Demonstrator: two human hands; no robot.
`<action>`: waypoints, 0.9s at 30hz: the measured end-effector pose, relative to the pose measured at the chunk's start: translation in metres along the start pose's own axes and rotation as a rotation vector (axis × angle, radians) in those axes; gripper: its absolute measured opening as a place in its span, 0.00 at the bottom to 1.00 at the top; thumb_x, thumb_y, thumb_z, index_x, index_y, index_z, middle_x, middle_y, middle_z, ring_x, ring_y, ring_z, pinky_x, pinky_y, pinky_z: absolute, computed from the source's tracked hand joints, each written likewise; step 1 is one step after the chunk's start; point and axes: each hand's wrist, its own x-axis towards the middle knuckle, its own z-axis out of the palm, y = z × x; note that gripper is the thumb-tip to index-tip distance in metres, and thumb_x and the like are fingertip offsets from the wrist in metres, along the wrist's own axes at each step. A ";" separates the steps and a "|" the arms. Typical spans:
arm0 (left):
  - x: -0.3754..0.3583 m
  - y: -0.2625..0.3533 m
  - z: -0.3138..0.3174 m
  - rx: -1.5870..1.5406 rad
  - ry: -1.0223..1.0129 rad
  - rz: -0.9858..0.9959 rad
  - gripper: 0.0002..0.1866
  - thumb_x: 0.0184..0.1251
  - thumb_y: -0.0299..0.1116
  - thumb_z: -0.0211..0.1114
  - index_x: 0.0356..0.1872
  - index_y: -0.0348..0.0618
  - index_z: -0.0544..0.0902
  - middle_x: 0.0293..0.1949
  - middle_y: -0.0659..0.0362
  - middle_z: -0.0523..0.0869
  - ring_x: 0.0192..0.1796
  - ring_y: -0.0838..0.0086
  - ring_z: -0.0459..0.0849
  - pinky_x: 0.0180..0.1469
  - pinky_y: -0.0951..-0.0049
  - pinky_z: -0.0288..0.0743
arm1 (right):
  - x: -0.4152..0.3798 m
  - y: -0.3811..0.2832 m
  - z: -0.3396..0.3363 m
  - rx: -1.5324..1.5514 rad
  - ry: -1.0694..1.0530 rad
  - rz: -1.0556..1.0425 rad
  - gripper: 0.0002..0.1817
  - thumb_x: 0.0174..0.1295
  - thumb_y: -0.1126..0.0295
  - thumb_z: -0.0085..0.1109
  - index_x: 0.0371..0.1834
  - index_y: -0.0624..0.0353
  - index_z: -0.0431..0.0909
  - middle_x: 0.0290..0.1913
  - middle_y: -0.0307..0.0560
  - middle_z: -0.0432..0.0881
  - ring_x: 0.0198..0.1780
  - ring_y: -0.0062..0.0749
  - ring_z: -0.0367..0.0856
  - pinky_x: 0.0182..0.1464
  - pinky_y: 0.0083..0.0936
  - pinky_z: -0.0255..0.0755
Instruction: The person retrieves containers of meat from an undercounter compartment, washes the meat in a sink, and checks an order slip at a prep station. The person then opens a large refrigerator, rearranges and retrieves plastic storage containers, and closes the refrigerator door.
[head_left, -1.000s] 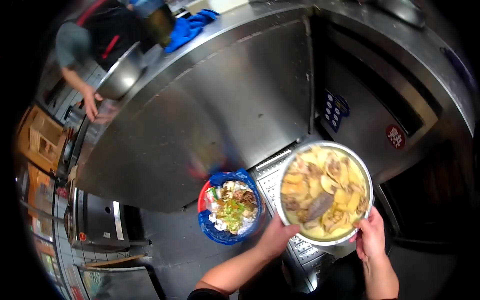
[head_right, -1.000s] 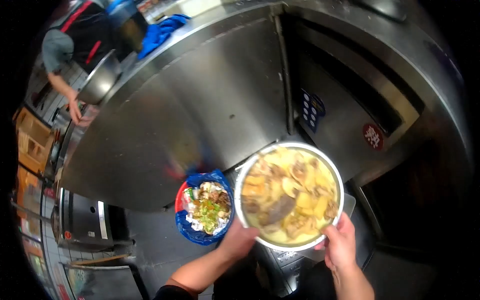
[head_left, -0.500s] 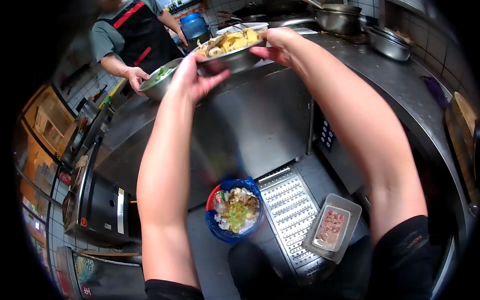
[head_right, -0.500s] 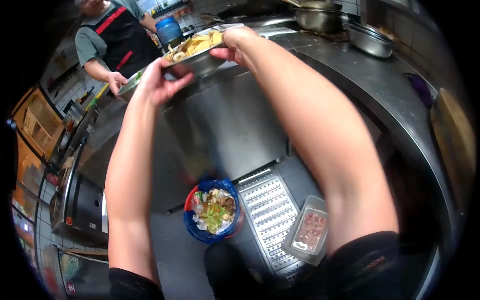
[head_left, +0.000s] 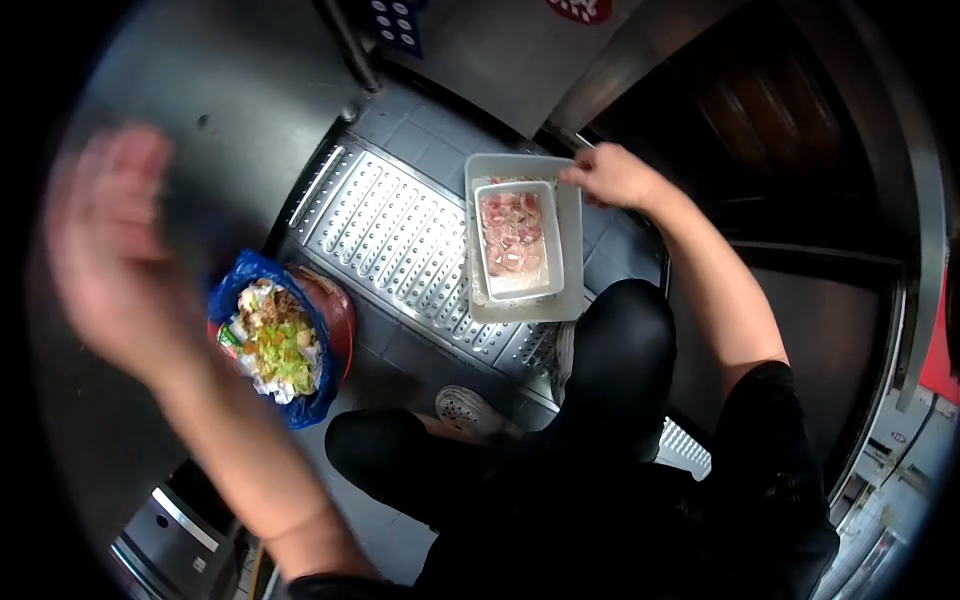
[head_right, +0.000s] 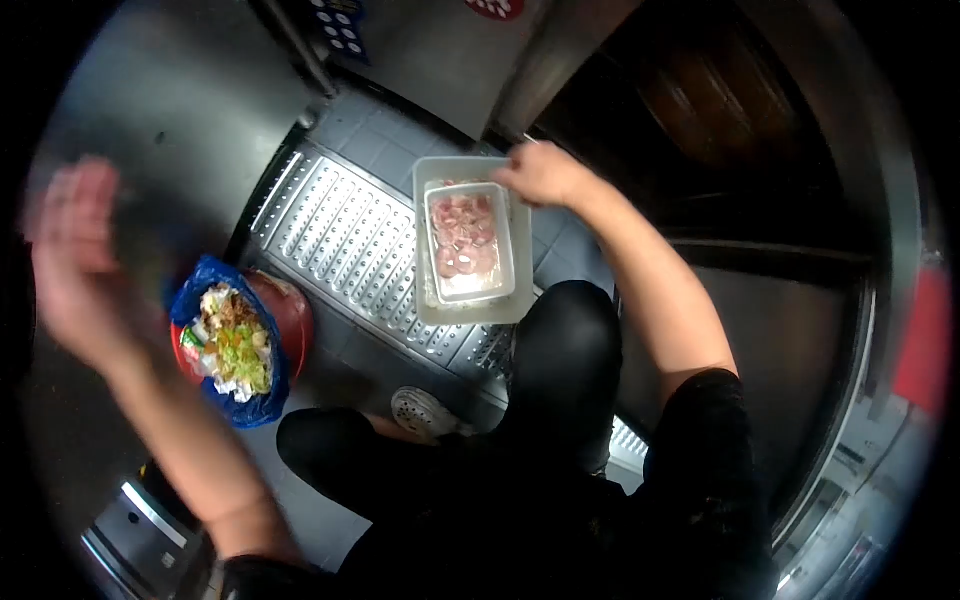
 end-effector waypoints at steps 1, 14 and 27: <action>-0.063 -0.022 0.036 0.234 -0.015 -0.203 0.25 0.73 0.37 0.62 0.65 0.33 0.72 0.59 0.45 0.81 0.65 0.61 0.78 0.65 0.58 0.74 | 0.012 0.040 0.024 -0.125 -0.070 0.091 0.20 0.67 0.54 0.61 0.41 0.64 0.85 0.33 0.54 0.87 0.28 0.34 0.87 0.37 0.29 0.82; -0.408 -0.168 0.187 -0.344 0.307 -1.852 0.21 0.70 0.27 0.60 0.63 0.38 0.72 0.52 0.56 0.80 0.47 0.70 0.80 0.58 0.74 0.71 | 0.073 0.141 0.142 -0.028 0.060 0.277 0.19 0.65 0.62 0.57 0.43 0.70 0.84 0.41 0.64 0.87 0.41 0.47 0.89 0.45 0.38 0.83; -0.364 -0.175 0.181 -0.377 0.122 -1.854 0.20 0.70 0.23 0.50 0.61 0.28 0.69 0.52 0.46 0.79 0.48 0.57 0.86 0.45 0.58 0.90 | 0.088 0.184 0.163 0.491 -0.203 0.318 0.20 0.73 0.63 0.47 0.58 0.67 0.76 0.41 0.55 0.86 0.34 0.36 0.88 0.35 0.30 0.86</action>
